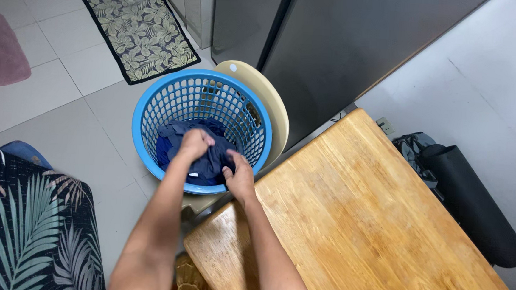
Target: The person folds several dark-colored shirts on a wooden table, smoothing and aligning each piece before stacking them. The person retrieves shirts from a blue laundry basket, folds them one by one, and places the finished stack on the table.
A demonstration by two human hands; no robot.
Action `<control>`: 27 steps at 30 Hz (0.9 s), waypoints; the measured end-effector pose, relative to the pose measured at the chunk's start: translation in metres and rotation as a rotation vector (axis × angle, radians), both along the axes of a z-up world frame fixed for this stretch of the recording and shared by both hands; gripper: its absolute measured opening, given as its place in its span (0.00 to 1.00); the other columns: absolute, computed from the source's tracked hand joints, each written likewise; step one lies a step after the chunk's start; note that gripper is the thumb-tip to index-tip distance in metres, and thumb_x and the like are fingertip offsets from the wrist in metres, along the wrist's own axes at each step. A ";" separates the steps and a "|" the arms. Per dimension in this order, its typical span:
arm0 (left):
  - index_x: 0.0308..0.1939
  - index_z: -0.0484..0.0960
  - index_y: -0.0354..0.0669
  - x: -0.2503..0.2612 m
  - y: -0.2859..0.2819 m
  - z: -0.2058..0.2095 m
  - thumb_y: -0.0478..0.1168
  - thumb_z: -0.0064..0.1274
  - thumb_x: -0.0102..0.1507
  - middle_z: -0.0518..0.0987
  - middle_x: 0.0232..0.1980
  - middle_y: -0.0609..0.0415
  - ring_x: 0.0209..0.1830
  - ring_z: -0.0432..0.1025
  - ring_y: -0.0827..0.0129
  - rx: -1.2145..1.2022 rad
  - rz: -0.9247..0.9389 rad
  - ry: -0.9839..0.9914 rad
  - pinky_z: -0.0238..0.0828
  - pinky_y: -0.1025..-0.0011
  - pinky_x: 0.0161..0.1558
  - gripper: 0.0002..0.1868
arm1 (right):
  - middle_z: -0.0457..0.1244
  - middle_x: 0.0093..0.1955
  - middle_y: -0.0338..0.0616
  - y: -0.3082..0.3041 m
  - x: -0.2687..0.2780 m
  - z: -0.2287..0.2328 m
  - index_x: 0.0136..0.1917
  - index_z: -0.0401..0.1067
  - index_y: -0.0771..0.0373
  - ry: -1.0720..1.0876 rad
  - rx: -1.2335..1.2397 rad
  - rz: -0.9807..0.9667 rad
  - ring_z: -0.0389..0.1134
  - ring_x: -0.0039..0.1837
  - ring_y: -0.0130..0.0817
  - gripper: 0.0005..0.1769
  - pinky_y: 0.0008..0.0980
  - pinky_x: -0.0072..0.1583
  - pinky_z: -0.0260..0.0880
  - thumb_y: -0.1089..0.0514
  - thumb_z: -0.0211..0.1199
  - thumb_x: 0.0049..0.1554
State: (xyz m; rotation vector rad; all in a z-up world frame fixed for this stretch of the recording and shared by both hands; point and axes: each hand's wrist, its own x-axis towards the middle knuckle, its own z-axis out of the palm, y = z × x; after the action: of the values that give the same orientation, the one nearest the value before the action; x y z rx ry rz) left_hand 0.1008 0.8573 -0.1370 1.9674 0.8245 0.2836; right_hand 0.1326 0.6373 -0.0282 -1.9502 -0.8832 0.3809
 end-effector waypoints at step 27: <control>0.64 0.74 0.45 0.009 -0.148 0.237 0.43 0.66 0.55 0.75 0.65 0.49 0.67 0.67 0.56 0.150 -0.509 -0.361 0.60 0.59 0.69 0.34 | 0.61 0.74 0.55 -0.274 0.126 0.167 0.74 0.63 0.67 1.022 1.184 -0.133 0.62 0.75 0.51 0.30 0.49 0.78 0.58 0.47 0.45 0.68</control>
State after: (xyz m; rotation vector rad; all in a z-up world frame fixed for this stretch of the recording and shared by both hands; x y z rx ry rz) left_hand 0.1093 0.7090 0.0995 2.1040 0.0629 0.3879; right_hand 0.2585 0.3632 0.1383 -0.5415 -0.1547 0.5244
